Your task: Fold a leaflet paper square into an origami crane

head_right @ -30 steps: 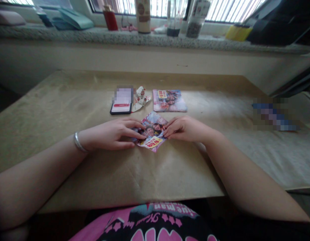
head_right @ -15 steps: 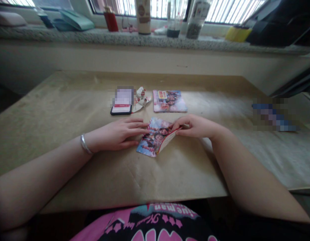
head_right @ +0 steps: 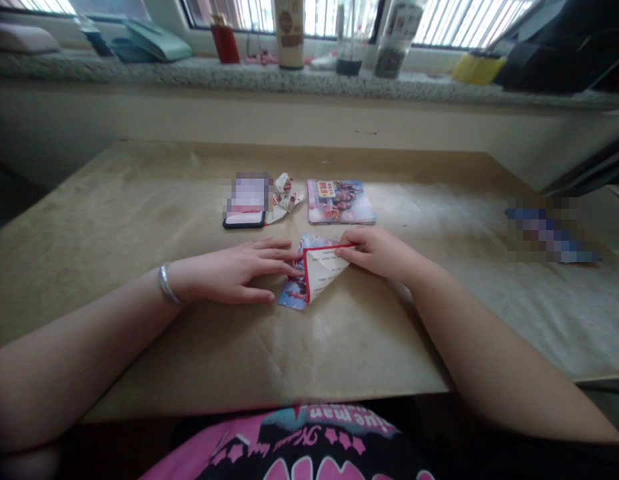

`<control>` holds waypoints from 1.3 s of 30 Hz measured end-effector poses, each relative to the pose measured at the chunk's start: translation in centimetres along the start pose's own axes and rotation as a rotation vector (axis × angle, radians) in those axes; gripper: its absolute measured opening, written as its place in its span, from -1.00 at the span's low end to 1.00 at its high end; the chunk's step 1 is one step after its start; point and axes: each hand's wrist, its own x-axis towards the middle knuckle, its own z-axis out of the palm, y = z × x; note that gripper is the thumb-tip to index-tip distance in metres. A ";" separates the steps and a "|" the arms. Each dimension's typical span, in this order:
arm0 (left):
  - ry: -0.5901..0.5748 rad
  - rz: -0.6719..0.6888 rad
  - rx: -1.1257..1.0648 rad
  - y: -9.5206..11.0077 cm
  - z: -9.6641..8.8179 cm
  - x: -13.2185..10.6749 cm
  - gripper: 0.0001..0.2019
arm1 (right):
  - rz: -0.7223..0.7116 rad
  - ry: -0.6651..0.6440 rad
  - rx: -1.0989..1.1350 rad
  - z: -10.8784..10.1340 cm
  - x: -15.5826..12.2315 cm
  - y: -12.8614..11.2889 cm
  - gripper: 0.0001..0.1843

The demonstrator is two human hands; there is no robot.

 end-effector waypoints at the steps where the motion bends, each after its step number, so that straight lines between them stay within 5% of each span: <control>1: 0.014 -0.002 -0.003 -0.1 0.1 0.0 -0.51 | 0.010 0.024 -0.005 0.2 0.1 0.0 -0.68; 9: 0.121 -0.094 -0.098 0.0 0.7 0.3 -0.67 | 0.045 0.146 -0.059 1.4 0.7 -0.5 -0.78; 13: 0.172 -0.201 -0.134 0.5 0.8 0.4 -0.50 | 0.064 0.170 -0.112 1.7 0.8 -0.7 -0.80; 23: 0.195 -0.055 0.210 1.2 2.1 1.3 -0.49 | 0.132 0.274 -0.208 2.4 1.2 -1.1 -0.85; 39: 0.139 -0.100 0.231 1.4 2.8 1.8 -0.33 | 0.171 0.278 -0.306 3.3 2.1 -3.0 -0.69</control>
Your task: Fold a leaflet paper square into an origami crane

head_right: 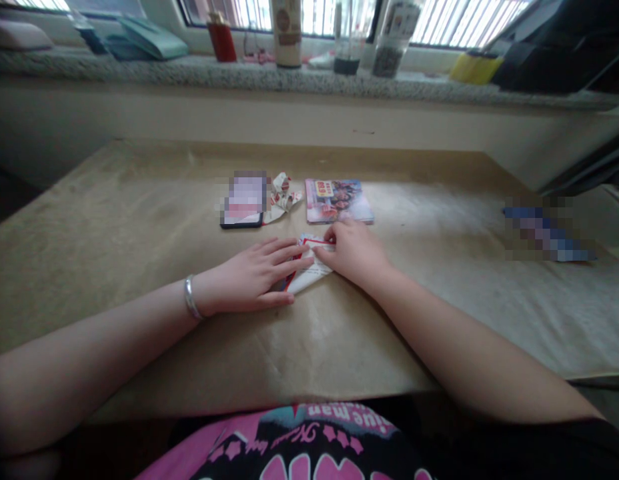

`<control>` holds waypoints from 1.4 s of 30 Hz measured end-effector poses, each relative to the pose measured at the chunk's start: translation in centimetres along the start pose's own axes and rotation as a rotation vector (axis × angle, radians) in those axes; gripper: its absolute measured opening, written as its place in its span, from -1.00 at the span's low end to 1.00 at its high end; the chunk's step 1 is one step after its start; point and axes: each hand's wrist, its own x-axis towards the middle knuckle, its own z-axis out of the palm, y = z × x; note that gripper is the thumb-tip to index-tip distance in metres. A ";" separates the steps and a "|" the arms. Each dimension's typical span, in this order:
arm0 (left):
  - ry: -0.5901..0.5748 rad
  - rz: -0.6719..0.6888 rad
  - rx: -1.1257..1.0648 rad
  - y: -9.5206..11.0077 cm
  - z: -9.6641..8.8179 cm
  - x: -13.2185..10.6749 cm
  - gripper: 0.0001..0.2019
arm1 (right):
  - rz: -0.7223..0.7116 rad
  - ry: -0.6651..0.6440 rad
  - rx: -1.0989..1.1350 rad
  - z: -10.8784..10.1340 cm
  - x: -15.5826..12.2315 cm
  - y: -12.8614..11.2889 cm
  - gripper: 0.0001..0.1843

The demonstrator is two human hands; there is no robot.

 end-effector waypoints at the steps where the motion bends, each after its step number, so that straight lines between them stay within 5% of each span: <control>1: -0.003 -0.005 -0.001 0.0 0.0 0.0 -0.33 | 0.003 0.007 -0.004 0.1 0.0 -0.1 -0.69; 11: -0.055 -0.146 -0.091 0.8 -0.4 0.3 -0.34 | -0.016 -0.009 0.105 0.8 1.0 0.4 -0.69; 17: -0.041 -0.147 -0.158 0.7 -0.5 0.2 -0.37 | 0.047 -0.025 0.356 1.2 1.5 1.2 -0.78; 21: 0.049 -0.173 -0.291 0.5 -0.3 0.3 -0.51 | 0.079 -0.080 0.549 1.0 1.3 1.0 -0.77; 25: 0.338 -0.324 -0.661 0.1 0.1 0.8 -0.67 | 0.039 -0.078 0.654 0.4 0.9 0.3 -0.73; 28: 0.505 -0.424 -0.934 -0.4 0.5 1.1 -0.60 | -0.044 -0.074 0.679 0.0 0.6 -0.3 -0.78; 42: 0.507 -0.390 -1.066 0.0 0.2 1.0 -0.69 | -0.169 -0.027 0.681 0.5 -0.3 -1.1 -0.82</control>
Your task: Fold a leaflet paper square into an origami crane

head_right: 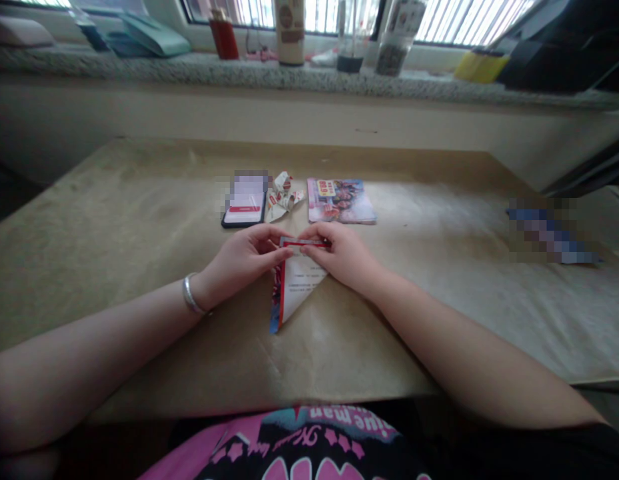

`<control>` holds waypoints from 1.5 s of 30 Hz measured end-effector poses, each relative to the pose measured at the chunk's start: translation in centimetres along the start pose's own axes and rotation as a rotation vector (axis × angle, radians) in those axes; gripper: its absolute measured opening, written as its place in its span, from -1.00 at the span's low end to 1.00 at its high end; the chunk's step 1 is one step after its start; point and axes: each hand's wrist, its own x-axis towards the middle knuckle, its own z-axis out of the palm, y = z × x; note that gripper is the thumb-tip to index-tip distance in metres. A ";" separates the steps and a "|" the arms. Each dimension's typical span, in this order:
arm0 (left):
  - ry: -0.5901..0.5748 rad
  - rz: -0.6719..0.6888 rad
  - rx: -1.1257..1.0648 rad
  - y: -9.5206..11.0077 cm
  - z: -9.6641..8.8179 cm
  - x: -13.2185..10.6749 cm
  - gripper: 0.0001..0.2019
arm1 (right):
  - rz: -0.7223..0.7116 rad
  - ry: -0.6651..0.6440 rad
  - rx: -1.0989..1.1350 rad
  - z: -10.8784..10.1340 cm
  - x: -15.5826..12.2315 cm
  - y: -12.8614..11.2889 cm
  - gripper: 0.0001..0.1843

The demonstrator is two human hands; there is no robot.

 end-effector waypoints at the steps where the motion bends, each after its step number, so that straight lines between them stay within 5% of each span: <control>1: 0.001 -0.004 -0.004 0.1 0.1 0.0 -0.69 | -0.001 0.012 -0.011 0.1 0.0 -0.1 -0.82; 9: 0.073 0.048 0.151 0.8 0.2 -0.2 -0.78 | 0.026 0.140 -0.033 0.6 -0.3 -1.7 -0.90; 16: 0.120 0.082 0.346 1.4 0.0 -0.2 -0.72 | 0.058 0.071 0.018 0.8 -0.5 -1.3 -0.76; 24: 0.151 0.136 0.487 0.8 -0.9 0.0 -0.73 | 0.075 -0.052 -0.322 0.0 -0.6 -0.6 -0.76; 32: -0.071 -0.066 0.483 0.4 -1.8 0.3 -0.75 | 0.137 -0.031 -0.293 -0.1 -0.4 0.1 -0.76; 45: -0.100 0.051 0.485 0.3 -1.3 0.1 -0.64 | 0.002 -0.004 -0.210 0.2 -0.5 0.1 -0.74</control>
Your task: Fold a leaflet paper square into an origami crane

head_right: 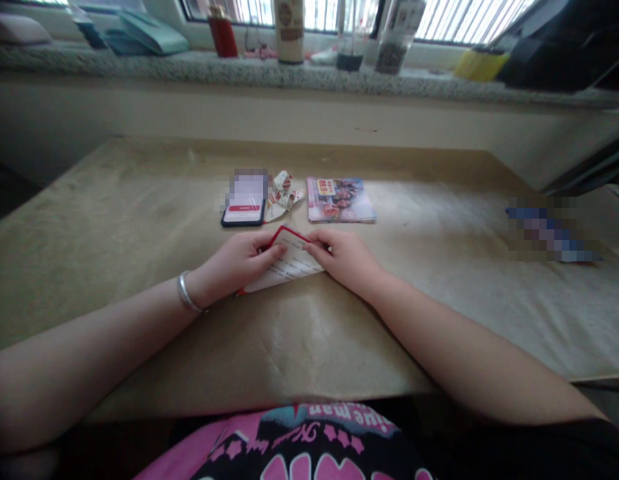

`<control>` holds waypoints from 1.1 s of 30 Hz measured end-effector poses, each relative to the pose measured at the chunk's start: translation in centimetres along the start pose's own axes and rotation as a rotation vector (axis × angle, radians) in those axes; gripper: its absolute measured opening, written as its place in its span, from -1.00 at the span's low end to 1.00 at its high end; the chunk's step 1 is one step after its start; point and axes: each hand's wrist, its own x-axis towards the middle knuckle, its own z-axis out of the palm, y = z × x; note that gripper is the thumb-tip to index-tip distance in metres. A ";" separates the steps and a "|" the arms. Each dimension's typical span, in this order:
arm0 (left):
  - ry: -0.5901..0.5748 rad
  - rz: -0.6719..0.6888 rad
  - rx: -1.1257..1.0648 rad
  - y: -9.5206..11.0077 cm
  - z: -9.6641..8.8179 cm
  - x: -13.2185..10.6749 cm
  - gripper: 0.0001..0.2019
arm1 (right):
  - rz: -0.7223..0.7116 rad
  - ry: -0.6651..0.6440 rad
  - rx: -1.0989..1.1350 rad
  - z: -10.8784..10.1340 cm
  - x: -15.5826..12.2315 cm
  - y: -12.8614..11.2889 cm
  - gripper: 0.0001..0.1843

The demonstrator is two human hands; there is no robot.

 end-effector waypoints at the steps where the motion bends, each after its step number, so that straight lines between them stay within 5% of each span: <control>1: 0.009 -0.003 0.001 0.1 0.0 -0.1 -0.61 | -0.016 0.003 -0.011 0.0 0.0 0.0 -0.75; 12: 0.145 -0.036 0.257 1.4 -0.1 -0.5 -0.56 | -0.166 0.242 -0.388 -0.6 -0.5 -1.3 -0.75; 22: 0.166 0.071 0.219 1.5 0.3 -0.8 -0.49 | -0.093 0.224 0.037 0.1 -0.4 -1.7 -0.80; 27: 0.218 0.122 -0.107 1.3 0.9 -0.5 -0.66 | -0.039 0.246 0.189 0.2 -0.4 -1.4 -0.81; 33: 0.185 -0.041 -0.625 0.7 1.4 0.1 -0.70 | -0.015 0.230 0.212 0.3 -0.3 -1.1 -0.80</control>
